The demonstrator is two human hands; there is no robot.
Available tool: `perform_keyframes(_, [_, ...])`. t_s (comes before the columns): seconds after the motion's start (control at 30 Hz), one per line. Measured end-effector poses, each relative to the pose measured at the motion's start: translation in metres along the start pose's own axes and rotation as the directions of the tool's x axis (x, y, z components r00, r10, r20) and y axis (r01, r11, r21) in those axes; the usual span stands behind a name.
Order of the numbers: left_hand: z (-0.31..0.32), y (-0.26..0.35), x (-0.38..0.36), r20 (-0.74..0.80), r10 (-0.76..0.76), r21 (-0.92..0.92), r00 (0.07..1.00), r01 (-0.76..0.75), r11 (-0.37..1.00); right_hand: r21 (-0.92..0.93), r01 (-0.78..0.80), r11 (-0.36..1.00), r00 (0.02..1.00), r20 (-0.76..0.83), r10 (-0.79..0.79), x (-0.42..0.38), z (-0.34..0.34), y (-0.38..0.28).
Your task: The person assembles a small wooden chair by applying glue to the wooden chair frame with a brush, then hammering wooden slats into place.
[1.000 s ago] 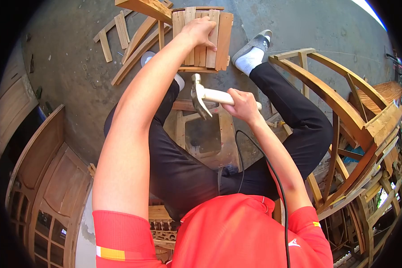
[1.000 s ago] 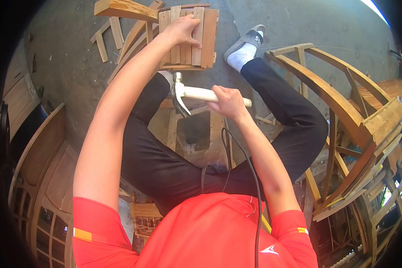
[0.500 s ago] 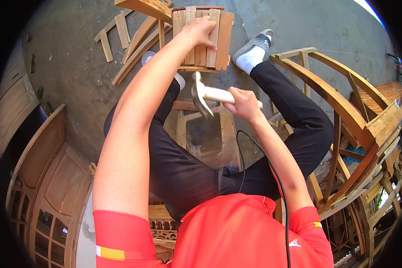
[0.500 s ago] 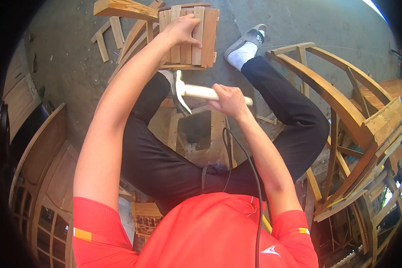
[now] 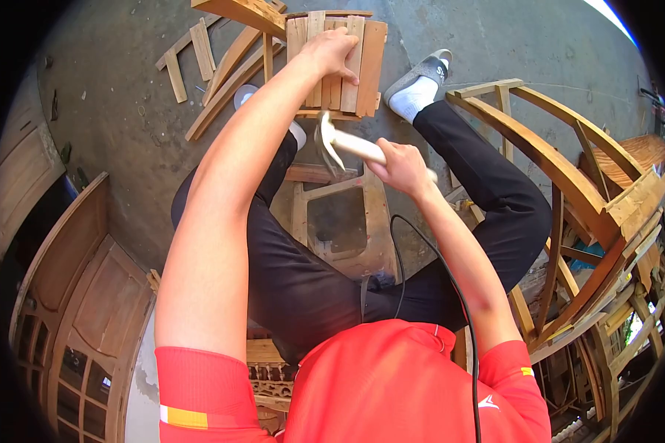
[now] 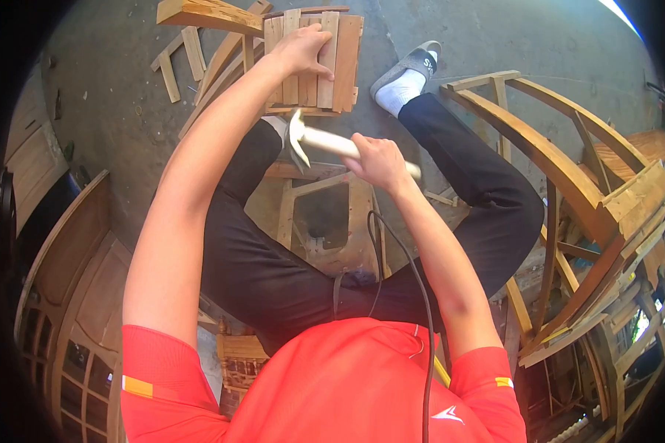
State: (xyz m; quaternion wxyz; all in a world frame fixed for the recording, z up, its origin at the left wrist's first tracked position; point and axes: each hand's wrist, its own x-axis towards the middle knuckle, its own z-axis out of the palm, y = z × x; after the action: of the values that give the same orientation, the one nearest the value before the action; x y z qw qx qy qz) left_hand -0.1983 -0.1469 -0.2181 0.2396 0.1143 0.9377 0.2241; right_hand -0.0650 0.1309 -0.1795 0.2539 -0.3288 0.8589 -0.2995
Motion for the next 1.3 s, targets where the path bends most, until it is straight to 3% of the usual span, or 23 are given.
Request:
perform_keyframes(0.13, [-0.003,-0.002,0.002,-0.007,0.022,-0.008,1.000,-0.022,1.000,-0.003,0.119,0.993,0.993,0.001,-0.119,-0.003,-0.003,-0.003])
perform_keyframes(0.23, [0.000,0.000,-0.002,-0.002,0.008,-0.014,1.000,-0.008,1.000,-0.017,0.019,1.000,1.000,0.024,-0.019,-0.006,0.001,0.001])
perform_keyframes(0.27, [-0.001,-0.001,-0.001,-0.001,0.010,-0.015,1.000,-0.010,1.000,-0.089,-0.076,0.993,0.996,0.042,0.080,-0.007,0.004,0.001])
perform_keyframes(0.37, [-0.003,0.000,0.003,-0.007,0.026,-0.007,1.000,-0.026,1.000,-0.020,0.140,0.990,0.989,-0.033,-0.141,-0.010,0.002,0.007])
perform_keyframes(0.4, [0.001,0.000,0.000,-0.002,0.029,-0.006,1.000,-0.029,1.000,0.005,0.150,0.989,0.989,-0.009,-0.150,-0.010,0.000,0.007])
perform_keyframes(0.5, [0.002,0.000,0.000,-0.001,0.019,-0.013,1.000,-0.019,1.000,-0.105,-0.140,0.985,0.989,0.033,0.144,-0.005,0.008,-0.003])
perform_keyframes(0.63, [0.003,-0.003,-0.001,0.008,0.021,-0.022,1.000,-0.021,1.000,-0.002,0.111,0.994,0.993,-0.032,-0.111,-0.017,0.000,0.008])
perform_keyframes(0.77, [0.002,0.000,0.003,-0.016,0.028,-0.019,0.999,-0.028,0.999,-0.006,0.074,0.997,0.993,-0.095,-0.074,-0.009,0.003,0.003])
perform_keyframes(0.87, [0.001,-0.001,-0.001,-0.011,0.022,-0.009,1.000,-0.022,1.000,-0.046,-0.058,0.997,0.998,-0.022,0.057,-0.004,0.008,0.006])
perform_keyframes(0.97, [0.002,-0.001,0.002,0.000,0.029,-0.015,1.000,-0.029,0.999,-0.020,0.159,0.987,0.987,-0.027,-0.159,-0.008,-0.002,0.008])
perform_keyframes(1.0, [0.003,-0.001,0.001,0.007,0.027,-0.020,1.000,-0.027,0.999,0.010,0.158,0.987,0.987,-0.007,-0.158,-0.009,-0.004,0.006])
perform_keyframes(1.1, [0.003,0.000,-0.001,-0.025,0.036,-0.021,0.999,-0.036,0.999,-0.159,-0.102,0.982,0.993,0.039,0.109,-0.006,0.007,-0.001])
perform_keyframes(1.23, [0.005,-0.005,-0.002,-0.022,0.040,-0.039,0.999,-0.041,0.998,0.008,0.138,0.990,0.990,-0.008,-0.138,-0.008,-0.009,-0.001])
perform_keyframes(1.27, [0.008,-0.004,-0.002,-0.020,0.047,-0.039,0.999,-0.047,0.998,-0.004,0.142,0.990,0.990,-0.003,-0.142,-0.006,-0.010,-0.002])
perform_keyframes(1.3, [0.005,-0.003,0.002,-0.034,0.056,-0.031,0.998,-0.057,0.998,-0.097,-0.040,0.994,0.997,0.066,0.046,0.004,-0.003,-0.008])
